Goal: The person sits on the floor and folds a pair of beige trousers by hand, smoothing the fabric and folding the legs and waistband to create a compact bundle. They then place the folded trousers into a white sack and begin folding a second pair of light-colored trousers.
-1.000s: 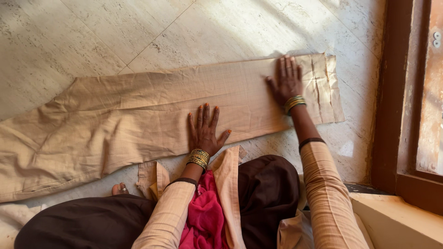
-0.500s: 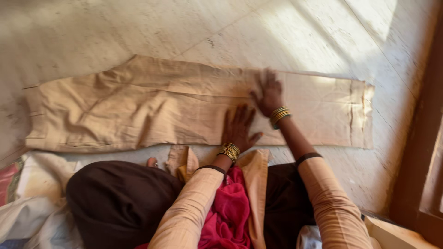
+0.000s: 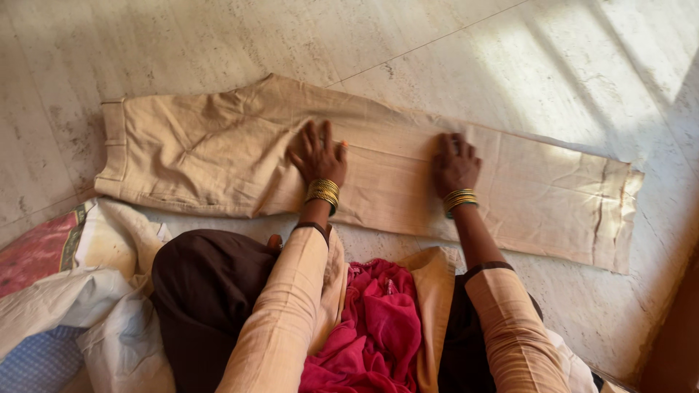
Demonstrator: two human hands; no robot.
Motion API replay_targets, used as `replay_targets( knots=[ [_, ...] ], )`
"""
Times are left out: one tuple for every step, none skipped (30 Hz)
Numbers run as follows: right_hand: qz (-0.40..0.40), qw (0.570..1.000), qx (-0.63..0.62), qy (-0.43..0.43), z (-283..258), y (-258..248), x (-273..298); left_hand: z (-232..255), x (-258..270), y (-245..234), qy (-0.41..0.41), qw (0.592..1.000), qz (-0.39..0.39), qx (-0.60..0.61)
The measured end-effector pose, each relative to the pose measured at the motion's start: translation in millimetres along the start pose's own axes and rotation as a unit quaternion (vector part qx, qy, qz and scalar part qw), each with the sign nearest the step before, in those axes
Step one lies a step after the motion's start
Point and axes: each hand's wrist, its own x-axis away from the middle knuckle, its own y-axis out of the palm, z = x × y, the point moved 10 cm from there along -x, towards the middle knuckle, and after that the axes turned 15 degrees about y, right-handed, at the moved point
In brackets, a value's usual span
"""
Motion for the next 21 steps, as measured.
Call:
replay_targets(
  knots=[
    [0.029, 1.000, -0.003, 0.005, 12.1, -5.6, -7.1, -20.1, -2.2, -2.4, -0.041, 0.999, -0.016, 0.010],
    [0.041, 0.999, -0.007, 0.029, 29.0, -6.2, -14.3, -38.3, -4.4, -9.8, -0.071, 0.997, -0.010, 0.014],
    [0.053, 0.997, -0.010, 0.054, 49.4, -8.0, -21.4, -53.6, -6.4, -15.9, -0.100, 0.995, -0.003, 0.020],
    [0.060, 0.996, -0.004, 0.069, 68.9, -8.6, -26.0, -68.2, -7.2, -21.2, -0.128, 0.991, 0.004, 0.026],
    [0.069, 0.994, 0.002, 0.085, 89.2, -10.5, -29.4, -81.7, -7.7, -25.4, -0.151, 0.988, 0.009, 0.034],
    [0.066, 0.992, 0.007, 0.105, 111.4, -12.5, -32.7, -95.2, -7.3, -29.1, -0.174, 0.984, 0.014, 0.042],
    [0.063, 0.990, 0.010, 0.123, 131.0, -15.1, -37.3, -108.2, -7.8, -32.7, -0.199, 0.978, 0.021, 0.049],
    [0.053, 0.986, 0.020, 0.154, 153.4, -18.4, -39.3, -119.1, -9.3, -33.7, -0.219, 0.974, 0.015, 0.053],
    [0.042, 0.982, 0.029, 0.181, 169.8, -20.0, -41.1, -133.0, -9.4, -36.4, -0.243, 0.968, 0.010, 0.057],
    [0.050, 0.977, 0.026, 0.205, 183.1, -25.6, -38.9, -147.5, -10.1, -40.3, -0.267, 0.962, 0.006, 0.061],
    [0.054, 0.973, 0.021, 0.223, 190.6, -29.2, -37.5, -160.5, -11.8, -46.1, -0.290, 0.955, 0.008, 0.065],
    [0.043, 0.970, 0.027, 0.239, 195.1, -30.9, -37.2, -168.4, -15.8, -52.1, -0.312, 0.947, 0.011, 0.068],
    [0.032, 0.966, 0.034, 0.254, 194.6, -30.3, -36.4, -176.3, -15.7, -59.6, -0.336, 0.939, 0.014, 0.073],
    [0.048, 0.973, 0.020, 0.227, 180.1, -30.7, -33.4, -183.3, -19.3, -60.8, -0.345, 0.933, -0.036, 0.097],
    [0.063, 0.978, 0.005, 0.201, 164.9, -32.4, -28.1, -193.0, -20.2, -65.8, -0.352, 0.924, -0.086, 0.122],
    [0.077, 0.981, -0.011, 0.176, 145.8, -34.7, -27.7, -204.1, -19.2, -78.3, -0.332, 0.928, -0.109, 0.134],
    [0.074, 0.991, -0.027, 0.104, 113.5, -31.5, -23.7, -211.8, -19.9, -90.0, -0.304, 0.932, -0.133, 0.144],
    [0.071, 0.996, -0.044, 0.032, 76.8, -24.8, -14.1, -218.2, -16.9, -99.6, -0.276, 0.936, -0.157, 0.155],
    [0.071, 0.995, -0.060, -0.035, 42.9, -22.7, -2.1, -231.9, -8.6, -113.4, -0.296, 0.932, -0.144, 0.149],
    [0.042, 0.992, -0.083, -0.091, 6.9, -13.2, 10.5, -250.1, 2.6, -124.9, -0.315, 0.929, -0.131, 0.144],
    [0.012, 0.984, -0.104, -0.144, -27.7, -5.7, 27.2, -267.3, 11.6, -129.9, -0.333, 0.925, -0.120, 0.140]
  ],
)
